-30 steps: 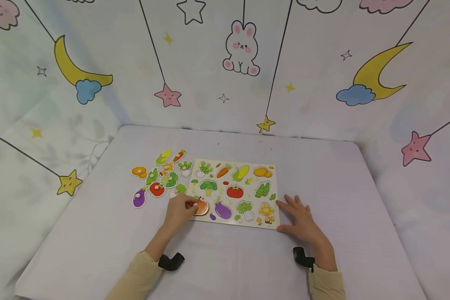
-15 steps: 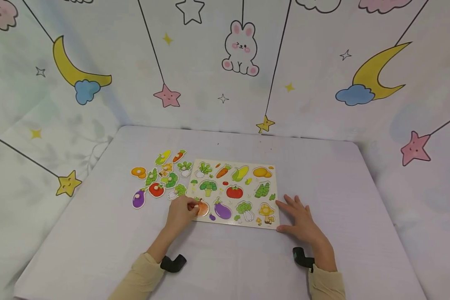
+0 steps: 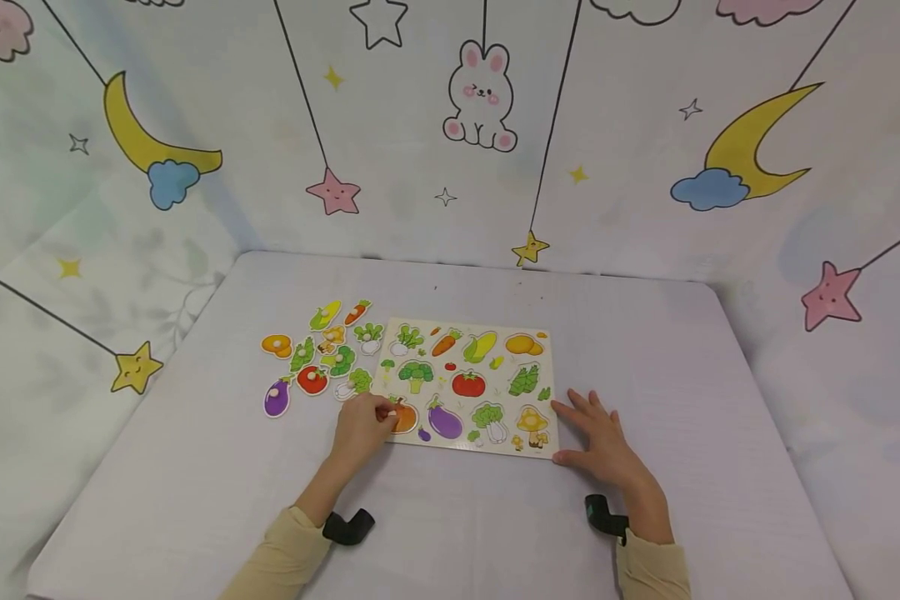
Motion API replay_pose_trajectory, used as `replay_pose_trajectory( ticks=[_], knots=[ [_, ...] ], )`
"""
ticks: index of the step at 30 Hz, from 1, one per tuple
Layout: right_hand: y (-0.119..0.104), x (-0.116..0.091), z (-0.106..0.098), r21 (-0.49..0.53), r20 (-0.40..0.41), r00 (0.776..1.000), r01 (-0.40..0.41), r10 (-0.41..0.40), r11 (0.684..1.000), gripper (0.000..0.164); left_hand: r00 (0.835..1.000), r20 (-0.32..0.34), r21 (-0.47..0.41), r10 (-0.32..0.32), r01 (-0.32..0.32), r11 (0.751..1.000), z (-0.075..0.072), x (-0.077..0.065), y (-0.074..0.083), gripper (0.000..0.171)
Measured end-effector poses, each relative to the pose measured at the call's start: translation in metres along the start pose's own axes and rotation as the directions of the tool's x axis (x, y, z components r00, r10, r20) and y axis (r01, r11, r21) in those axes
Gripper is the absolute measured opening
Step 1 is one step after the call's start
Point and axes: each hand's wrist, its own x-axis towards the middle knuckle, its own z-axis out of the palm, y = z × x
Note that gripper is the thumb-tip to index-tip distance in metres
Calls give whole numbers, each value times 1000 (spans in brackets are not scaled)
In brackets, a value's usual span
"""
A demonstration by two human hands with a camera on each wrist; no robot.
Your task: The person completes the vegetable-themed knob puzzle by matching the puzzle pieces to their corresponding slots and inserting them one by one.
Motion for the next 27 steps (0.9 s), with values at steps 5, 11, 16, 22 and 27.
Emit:
replay_pose_trajectory(
  ticks=[5,11,16,22,27],
  knots=[
    [1,0,0,-1,-1,1000,6,-6,1000,85,1000,21,12,-4,3,1000,-1,0,1,6],
    [2,0,1,-7,-2,1000,8,-8,1000,84,1000,22,-3,22,-22,1000,-1,-1,-1,5],
    [1,1,1,-4,4,1000,4,-4,1000,85,999,7,-27,43,-43,999,-7,-4,-5,13],
    [1,0,1,8,11,1000,-6,6,1000,85,983,-181,-104,-10,-10,994,-37,1,-35,17],
    [1,0,0,3,8,1000,-9,9,1000,84,923,-374,-150,-89,35,988,-74,12,-73,14]
  ],
)
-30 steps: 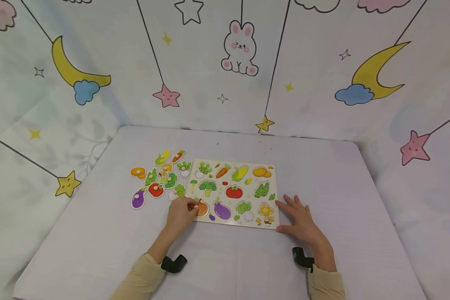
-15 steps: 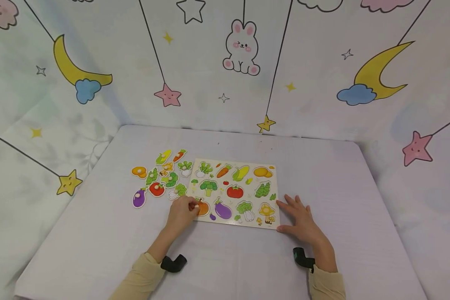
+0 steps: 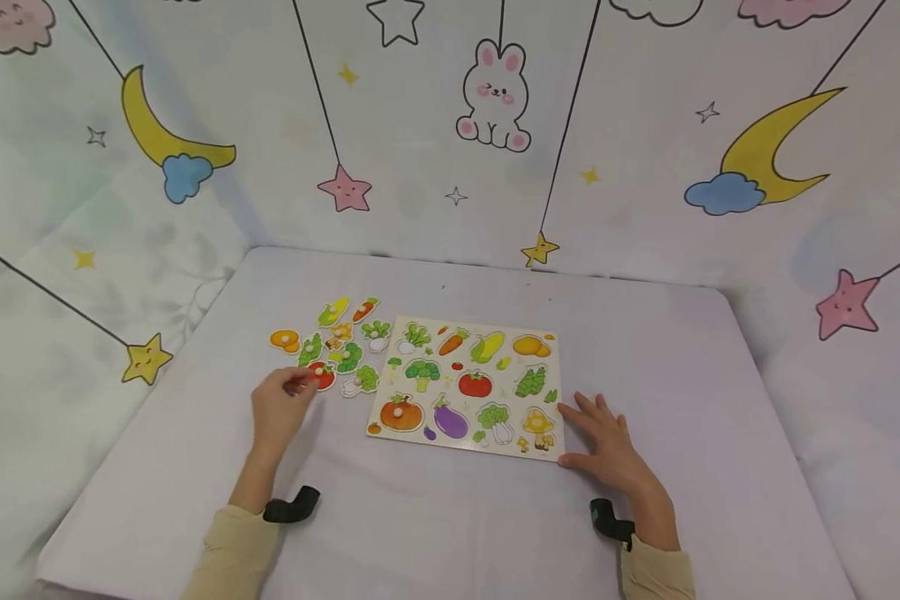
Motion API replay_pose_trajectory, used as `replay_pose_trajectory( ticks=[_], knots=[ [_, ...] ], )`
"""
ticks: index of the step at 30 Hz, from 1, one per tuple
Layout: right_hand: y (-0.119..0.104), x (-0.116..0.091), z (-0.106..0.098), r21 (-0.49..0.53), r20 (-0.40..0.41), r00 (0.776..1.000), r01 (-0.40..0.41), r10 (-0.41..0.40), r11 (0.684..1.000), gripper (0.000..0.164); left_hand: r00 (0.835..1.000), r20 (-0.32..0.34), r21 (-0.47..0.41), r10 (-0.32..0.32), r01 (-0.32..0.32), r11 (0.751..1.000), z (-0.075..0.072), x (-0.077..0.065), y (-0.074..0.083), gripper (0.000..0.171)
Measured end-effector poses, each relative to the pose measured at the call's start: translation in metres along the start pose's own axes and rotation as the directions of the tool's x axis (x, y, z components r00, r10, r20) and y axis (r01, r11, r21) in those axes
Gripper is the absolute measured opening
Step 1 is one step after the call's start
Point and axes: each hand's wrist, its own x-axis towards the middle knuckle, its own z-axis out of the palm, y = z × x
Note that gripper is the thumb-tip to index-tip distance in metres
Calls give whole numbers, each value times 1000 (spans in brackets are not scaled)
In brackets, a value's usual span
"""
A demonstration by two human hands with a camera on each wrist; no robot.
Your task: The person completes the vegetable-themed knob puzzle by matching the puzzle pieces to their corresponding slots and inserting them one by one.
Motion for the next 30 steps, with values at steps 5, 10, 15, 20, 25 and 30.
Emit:
replay_pose_trajectory(
  ticks=[5,10,15,20,25,30],
  knots=[
    [0,-2,-1,17,-10,1000,13,-13,1000,84,989,23,68,-148,146,987,-21,16,-27,18],
    [-1,-3,-1,33,-14,1000,22,-21,999,84,960,112,158,-255,236,959,-24,21,-43,23],
    [0,-2,0,34,-12,1000,25,-25,999,83,946,136,170,-295,271,947,-23,23,-47,24],
    [1,-3,0,32,-16,999,29,-29,999,83,948,135,167,-288,264,950,-22,24,-48,21],
    [1,-3,0,25,-17,1000,23,-22,999,84,958,135,166,-253,230,959,-22,25,-51,20],
    [0,-2,0,20,-10,1000,5,-5,1000,84,972,111,160,-206,187,969,-26,23,-50,19]
  ],
)
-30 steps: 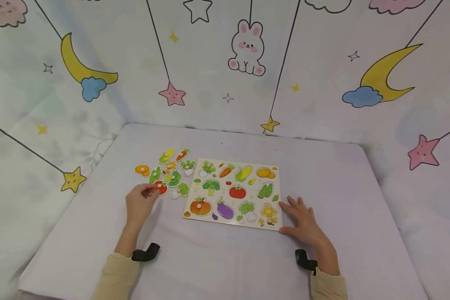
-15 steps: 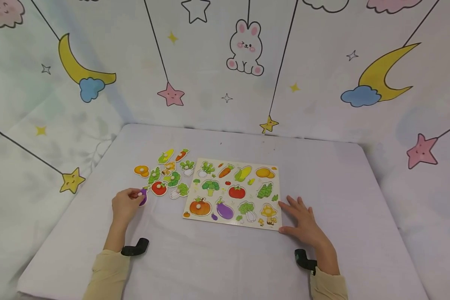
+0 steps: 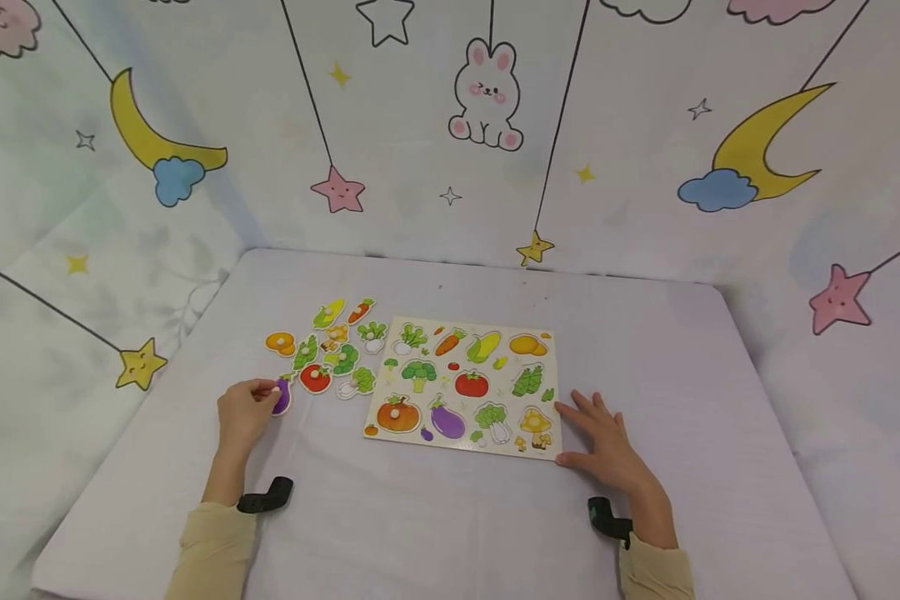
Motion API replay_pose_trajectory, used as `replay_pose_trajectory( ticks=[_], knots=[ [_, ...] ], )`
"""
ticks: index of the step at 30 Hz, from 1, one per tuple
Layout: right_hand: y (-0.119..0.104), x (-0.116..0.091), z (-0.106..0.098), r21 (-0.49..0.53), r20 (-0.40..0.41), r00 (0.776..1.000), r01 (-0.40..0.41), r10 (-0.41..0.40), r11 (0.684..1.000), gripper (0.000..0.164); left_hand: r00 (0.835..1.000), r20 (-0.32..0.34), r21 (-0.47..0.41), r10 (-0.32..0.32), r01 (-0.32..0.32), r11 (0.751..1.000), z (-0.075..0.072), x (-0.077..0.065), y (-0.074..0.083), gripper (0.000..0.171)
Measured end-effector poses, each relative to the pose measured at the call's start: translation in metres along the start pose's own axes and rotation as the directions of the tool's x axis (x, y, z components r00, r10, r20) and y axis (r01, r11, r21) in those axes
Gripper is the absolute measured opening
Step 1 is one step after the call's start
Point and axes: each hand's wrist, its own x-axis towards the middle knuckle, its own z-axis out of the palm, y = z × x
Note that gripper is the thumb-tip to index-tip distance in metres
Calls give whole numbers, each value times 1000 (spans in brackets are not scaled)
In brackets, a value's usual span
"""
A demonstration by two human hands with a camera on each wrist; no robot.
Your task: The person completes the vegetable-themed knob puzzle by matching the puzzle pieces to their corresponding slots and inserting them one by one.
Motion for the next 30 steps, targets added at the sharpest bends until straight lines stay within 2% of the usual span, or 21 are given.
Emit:
replay_pose_trajectory(
  ticks=[4,8,11,14,18,23,26,30],
  knots=[
    [-1,0,0,-5,5,1000,-4,4,1000,85,999,-45,-9,17,-17,1000,-8,-7,6,19],
    [-1,0,-1,-9,0,1000,-2,2,1000,84,998,-61,-19,25,-26,999,-11,-15,18,20],
    [-2,0,0,-12,-1,1000,-4,4,1000,84,998,-52,-24,44,-46,999,-10,-24,28,20],
    [-2,1,0,-16,2,1000,-7,7,1000,85,995,-27,-24,93,-93,995,-3,-34,41,18],
    [-1,0,0,-19,0,1000,-4,4,1000,84,981,25,-44,193,-192,981,15,-50,64,15],
    [-1,0,0,-16,-1,1000,8,-8,1000,84,940,94,-82,328,-321,944,45,-73,98,12],
    [-1,0,-1,-9,0,1000,7,-7,1000,84,918,131,-113,375,-362,925,62,-83,115,12],
    [-2,0,-1,-11,2,1000,-1,1,1000,83,902,165,-129,398,-380,916,81,-90,132,10]
  ],
)
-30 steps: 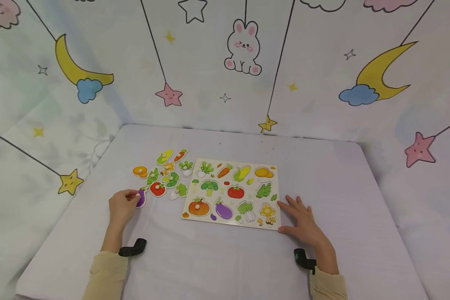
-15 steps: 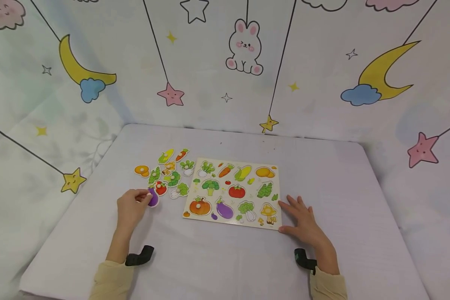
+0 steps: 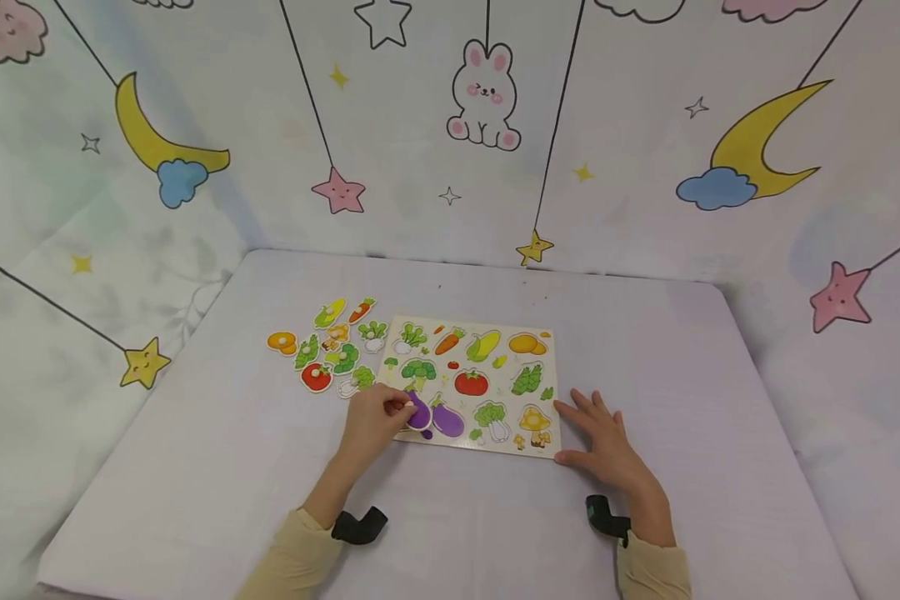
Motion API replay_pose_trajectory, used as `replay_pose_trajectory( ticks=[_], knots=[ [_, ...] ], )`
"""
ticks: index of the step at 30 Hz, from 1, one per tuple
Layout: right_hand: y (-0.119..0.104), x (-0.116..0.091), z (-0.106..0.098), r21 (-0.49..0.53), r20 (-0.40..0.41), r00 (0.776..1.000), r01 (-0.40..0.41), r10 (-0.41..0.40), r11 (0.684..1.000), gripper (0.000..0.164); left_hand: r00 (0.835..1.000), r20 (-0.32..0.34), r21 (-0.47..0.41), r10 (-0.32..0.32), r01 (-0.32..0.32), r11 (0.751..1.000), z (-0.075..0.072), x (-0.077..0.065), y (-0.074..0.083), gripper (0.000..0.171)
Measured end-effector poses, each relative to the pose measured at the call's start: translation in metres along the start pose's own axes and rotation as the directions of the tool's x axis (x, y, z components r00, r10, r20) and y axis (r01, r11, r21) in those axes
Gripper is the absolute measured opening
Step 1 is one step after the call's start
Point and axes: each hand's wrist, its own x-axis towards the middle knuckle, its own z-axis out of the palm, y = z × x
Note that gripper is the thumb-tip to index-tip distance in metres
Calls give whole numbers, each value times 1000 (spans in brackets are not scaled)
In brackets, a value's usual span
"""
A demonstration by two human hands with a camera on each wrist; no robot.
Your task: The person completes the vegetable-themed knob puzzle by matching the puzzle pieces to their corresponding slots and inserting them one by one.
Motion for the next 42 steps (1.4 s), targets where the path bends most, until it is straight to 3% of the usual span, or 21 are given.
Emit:
replay_pose_trajectory(
  ticks=[8,17,24,42],
  knots=[
    [-1,0,1,6,0,1000,-12,12,1000,84,997,69,21,-39,37,999,28,2,16,10],
    [2,1,2,5,-6,1000,2,-2,1000,83,993,94,44,-74,71,997,49,3,14,10],
    [3,1,3,7,-9,1000,2,-2,1000,84,988,101,40,-113,110,993,51,3,15,13],
    [1,-1,2,-9,-18,1000,18,-19,1000,82,989,102,45,-110,106,993,55,4,13,13]
  ],
)
